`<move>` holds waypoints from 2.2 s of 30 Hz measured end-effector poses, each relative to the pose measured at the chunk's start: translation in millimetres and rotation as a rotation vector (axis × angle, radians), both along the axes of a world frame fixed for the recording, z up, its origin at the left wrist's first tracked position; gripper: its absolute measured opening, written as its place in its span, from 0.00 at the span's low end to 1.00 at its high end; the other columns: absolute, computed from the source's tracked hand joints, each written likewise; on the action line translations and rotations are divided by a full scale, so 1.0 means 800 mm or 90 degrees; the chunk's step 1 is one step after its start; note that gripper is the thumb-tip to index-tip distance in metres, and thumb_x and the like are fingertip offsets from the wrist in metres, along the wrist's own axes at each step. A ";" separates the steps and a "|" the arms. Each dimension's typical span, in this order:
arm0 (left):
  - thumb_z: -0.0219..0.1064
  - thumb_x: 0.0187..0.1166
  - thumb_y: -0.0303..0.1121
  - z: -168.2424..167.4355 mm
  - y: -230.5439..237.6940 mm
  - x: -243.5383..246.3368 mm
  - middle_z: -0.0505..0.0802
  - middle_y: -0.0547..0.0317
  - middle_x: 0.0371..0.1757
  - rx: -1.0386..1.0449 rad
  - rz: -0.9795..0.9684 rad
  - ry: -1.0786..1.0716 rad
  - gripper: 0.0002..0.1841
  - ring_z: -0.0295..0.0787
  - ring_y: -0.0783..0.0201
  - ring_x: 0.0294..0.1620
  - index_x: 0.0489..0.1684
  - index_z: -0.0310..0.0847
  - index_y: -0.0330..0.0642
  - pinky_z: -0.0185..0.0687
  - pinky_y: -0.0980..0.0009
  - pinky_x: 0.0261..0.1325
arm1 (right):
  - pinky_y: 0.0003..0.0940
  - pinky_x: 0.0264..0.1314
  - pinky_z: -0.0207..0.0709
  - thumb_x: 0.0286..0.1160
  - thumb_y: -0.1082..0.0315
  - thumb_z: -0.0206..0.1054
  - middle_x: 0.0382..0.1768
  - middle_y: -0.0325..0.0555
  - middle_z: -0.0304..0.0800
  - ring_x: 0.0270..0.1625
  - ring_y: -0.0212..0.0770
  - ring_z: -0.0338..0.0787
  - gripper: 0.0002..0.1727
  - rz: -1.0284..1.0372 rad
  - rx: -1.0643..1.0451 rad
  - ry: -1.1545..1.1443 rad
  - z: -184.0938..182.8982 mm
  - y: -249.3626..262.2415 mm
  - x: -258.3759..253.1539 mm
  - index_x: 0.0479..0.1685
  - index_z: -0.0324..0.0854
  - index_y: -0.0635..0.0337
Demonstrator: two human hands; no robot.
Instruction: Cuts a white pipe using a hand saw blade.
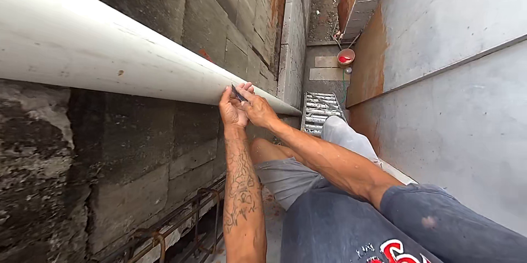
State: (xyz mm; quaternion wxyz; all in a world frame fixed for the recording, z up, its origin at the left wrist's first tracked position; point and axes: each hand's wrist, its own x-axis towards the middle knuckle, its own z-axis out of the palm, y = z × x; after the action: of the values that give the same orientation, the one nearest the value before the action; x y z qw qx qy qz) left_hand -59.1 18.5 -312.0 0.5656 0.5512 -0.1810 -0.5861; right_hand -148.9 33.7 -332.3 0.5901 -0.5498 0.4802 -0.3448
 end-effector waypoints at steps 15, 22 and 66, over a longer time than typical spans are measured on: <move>0.39 0.92 0.37 -0.002 0.007 -0.006 0.94 0.54 0.47 -0.015 0.028 0.077 0.20 0.94 0.62 0.45 0.55 0.79 0.40 0.88 0.66 0.56 | 0.58 0.60 0.81 0.90 0.70 0.52 0.52 0.62 0.92 0.53 0.59 0.92 0.26 0.033 -0.063 0.044 0.013 0.028 -0.041 0.86 0.71 0.58; 0.33 0.92 0.59 -0.005 0.021 0.007 0.94 0.54 0.55 -0.021 -0.053 0.028 0.35 0.93 0.59 0.57 0.60 0.81 0.42 0.86 0.61 0.63 | 0.59 0.58 0.81 0.89 0.71 0.52 0.50 0.63 0.92 0.51 0.60 0.92 0.26 0.042 -0.075 0.017 0.004 0.012 -0.035 0.85 0.72 0.59; 0.65 0.83 0.41 0.241 -0.046 0.097 0.91 0.62 0.70 -0.546 0.179 -1.574 0.13 0.71 0.49 0.84 0.58 0.93 0.59 0.54 0.40 0.81 | 0.44 0.37 0.77 0.91 0.68 0.50 0.30 0.52 0.86 0.26 0.44 0.78 0.27 0.068 0.011 -0.092 -0.014 0.004 -0.033 0.88 0.68 0.53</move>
State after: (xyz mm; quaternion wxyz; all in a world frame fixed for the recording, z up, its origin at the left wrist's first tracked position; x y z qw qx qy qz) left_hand 18.5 -18.7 -118.9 0.2124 0.5119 -0.6877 0.4691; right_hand -175.7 36.6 -343.5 0.6454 -0.5432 0.4097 -0.3473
